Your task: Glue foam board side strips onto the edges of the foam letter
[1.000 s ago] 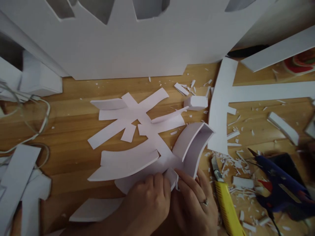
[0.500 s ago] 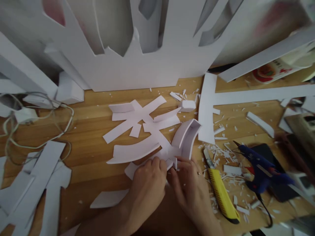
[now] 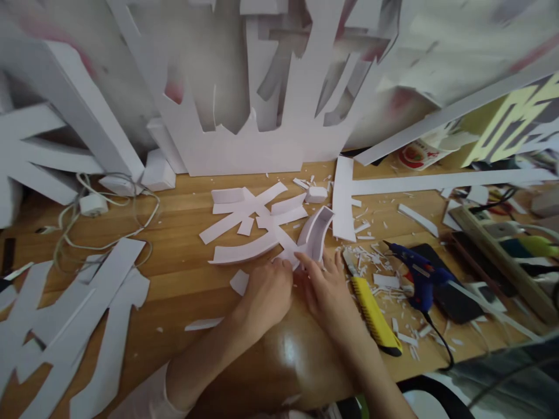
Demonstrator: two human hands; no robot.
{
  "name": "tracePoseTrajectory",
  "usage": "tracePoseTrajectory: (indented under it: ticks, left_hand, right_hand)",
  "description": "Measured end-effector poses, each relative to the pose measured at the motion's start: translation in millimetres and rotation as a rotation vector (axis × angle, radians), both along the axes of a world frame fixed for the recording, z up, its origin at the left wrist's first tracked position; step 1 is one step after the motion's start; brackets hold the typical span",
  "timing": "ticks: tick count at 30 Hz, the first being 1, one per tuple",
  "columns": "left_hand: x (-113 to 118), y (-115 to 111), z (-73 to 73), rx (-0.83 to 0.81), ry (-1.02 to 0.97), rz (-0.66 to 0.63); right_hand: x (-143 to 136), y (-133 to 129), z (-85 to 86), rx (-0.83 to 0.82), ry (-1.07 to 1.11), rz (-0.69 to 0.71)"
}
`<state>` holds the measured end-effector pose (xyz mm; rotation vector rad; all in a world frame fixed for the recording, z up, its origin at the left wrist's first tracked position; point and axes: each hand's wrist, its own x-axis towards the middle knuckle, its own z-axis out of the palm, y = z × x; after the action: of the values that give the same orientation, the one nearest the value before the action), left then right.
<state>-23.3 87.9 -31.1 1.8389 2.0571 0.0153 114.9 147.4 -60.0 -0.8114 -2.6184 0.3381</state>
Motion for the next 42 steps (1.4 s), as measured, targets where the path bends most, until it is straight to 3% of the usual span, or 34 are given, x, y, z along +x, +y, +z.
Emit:
tracePoseTrajectory:
  ticks: [8, 20, 32, 42]
  left_hand:
    - [-15.0, 9.7, 9.6, -0.007, -0.039, -0.083]
    - [-16.4, 20.2, 11.7, -0.055, -0.013, -0.169]
    - [-19.9, 21.9, 7.8, -0.069, -0.065, -0.152]
    - [-6.2, 16.6, 11.2, -0.087, -0.028, -0.056]
  right_hand:
    - [-2.7, 4.3, 0.1, -0.054, 0.017, -0.008]
    - [-4.1, 2.8, -5.9, -0.070, 0.105, -0.028]
    - [-6.8, 3.5, -2.4, -0.042, 0.035, 0.034]
    - [-5.4, 3.6, -1.0, -0.070, 0.047, 0.014]
